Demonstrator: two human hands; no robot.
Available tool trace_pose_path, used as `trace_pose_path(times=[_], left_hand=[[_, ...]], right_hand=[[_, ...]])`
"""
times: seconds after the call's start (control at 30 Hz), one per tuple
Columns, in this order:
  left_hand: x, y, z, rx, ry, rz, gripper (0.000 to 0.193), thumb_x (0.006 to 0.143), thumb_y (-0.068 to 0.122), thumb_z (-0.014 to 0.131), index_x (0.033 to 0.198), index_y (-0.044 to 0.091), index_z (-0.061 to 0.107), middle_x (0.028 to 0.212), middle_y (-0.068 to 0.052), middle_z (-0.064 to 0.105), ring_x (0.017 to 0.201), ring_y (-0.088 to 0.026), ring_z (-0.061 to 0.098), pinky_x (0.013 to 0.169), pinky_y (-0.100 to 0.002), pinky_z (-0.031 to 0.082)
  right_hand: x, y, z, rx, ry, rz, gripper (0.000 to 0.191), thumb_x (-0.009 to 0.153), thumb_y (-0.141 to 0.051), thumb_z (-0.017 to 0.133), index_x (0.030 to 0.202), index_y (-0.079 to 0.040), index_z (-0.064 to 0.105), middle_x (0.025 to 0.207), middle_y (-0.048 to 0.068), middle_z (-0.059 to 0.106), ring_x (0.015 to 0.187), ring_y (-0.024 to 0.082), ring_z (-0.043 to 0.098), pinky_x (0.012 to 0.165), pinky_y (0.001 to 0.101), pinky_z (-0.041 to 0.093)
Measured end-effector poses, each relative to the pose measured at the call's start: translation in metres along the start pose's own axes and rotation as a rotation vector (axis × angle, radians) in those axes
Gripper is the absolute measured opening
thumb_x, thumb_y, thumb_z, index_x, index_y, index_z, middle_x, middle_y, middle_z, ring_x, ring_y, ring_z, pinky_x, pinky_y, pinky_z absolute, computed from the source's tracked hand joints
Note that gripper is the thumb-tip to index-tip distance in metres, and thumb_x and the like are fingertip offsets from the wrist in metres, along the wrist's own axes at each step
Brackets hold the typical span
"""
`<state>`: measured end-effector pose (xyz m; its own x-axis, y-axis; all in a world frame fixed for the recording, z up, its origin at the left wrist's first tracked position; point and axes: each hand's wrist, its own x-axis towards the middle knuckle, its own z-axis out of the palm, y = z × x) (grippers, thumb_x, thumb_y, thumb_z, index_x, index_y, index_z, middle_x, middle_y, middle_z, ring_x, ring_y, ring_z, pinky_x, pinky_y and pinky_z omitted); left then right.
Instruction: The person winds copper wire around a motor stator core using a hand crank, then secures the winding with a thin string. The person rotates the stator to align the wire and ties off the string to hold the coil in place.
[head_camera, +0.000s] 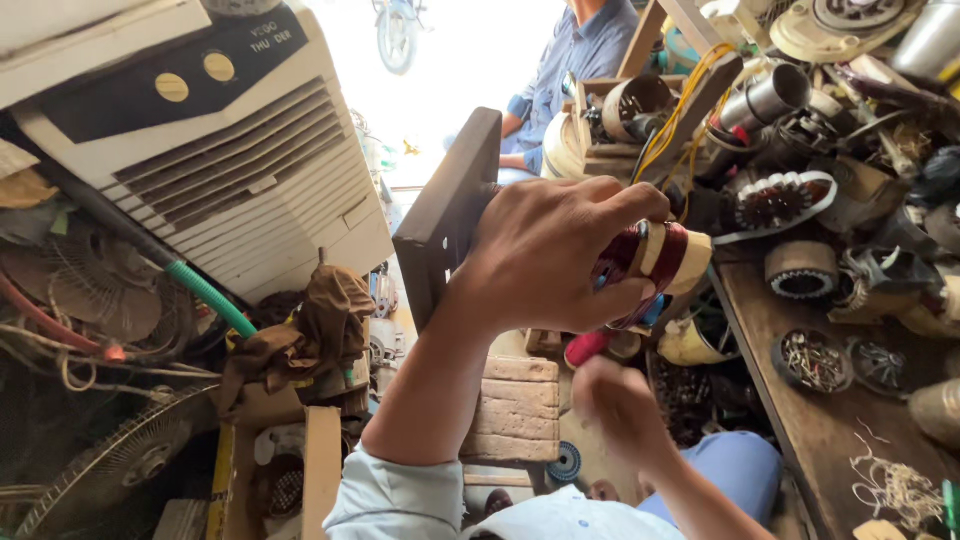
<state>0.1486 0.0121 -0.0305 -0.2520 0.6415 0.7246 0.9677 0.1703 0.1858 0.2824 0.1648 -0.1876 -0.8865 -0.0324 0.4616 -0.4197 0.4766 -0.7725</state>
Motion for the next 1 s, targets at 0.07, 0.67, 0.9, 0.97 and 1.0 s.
trace_pose_path(times=[0.07,0.67,0.9,0.97,1.0], left_hand=[[0.002,0.0,0.001,-0.004,-0.003,0.021,0.047,0.078,0.043,0.072,0.117,0.018,0.063,0.084,-0.001,0.067,0.065,-0.018,0.065,0.054,-0.036,0.048],[0.006,-0.012,0.017,0.059,0.033,0.047,0.044,0.079,0.039,0.074,0.116,0.018,0.064,0.089,-0.001,0.071,0.056,-0.012,0.056,0.046,-0.029,0.04],[0.003,0.0,0.006,-0.003,-0.034,0.063,0.044,0.083,0.04,0.072,0.12,0.017,0.063,0.086,-0.001,0.069,0.064,-0.014,0.064,0.054,-0.032,0.045],[0.004,-0.007,0.005,0.009,-0.012,0.038,0.044,0.083,0.04,0.071,0.12,0.016,0.063,0.087,-0.002,0.071,0.061,-0.014,0.063,0.05,-0.031,0.044],[0.004,-0.011,0.004,0.02,0.008,0.033,0.047,0.081,0.04,0.071,0.12,0.015,0.063,0.088,-0.002,0.071,0.061,-0.014,0.064,0.049,-0.031,0.044]], right_hand=[[-0.006,-0.014,-0.055,0.055,-0.17,-0.329,0.038,0.093,-0.008,0.073,0.122,-0.008,0.048,0.091,0.003,0.071,0.086,0.015,0.066,0.079,0.0304,0.05],[-0.041,0.015,-0.115,0.035,-0.145,-0.429,0.014,0.087,-0.019,0.067,0.1,-0.019,0.067,0.093,0.002,0.063,0.086,0.019,0.061,0.077,0.0459,0.045],[0.087,0.089,-0.068,0.196,0.24,0.314,0.014,0.105,-0.023,0.066,0.113,-0.011,0.063,0.104,0.002,0.065,0.093,0.011,0.062,0.078,0.031,0.053],[0.041,0.081,-0.002,0.051,0.321,0.311,0.056,0.087,-0.014,0.072,0.133,-0.006,0.04,0.119,0.008,0.061,0.107,0.018,0.063,0.089,0.0348,0.053],[0.018,0.07,0.017,0.055,0.214,0.238,0.053,0.088,-0.013,0.072,0.131,-0.006,0.042,0.117,0.009,0.061,0.105,0.018,0.063,0.088,0.0343,0.052]])
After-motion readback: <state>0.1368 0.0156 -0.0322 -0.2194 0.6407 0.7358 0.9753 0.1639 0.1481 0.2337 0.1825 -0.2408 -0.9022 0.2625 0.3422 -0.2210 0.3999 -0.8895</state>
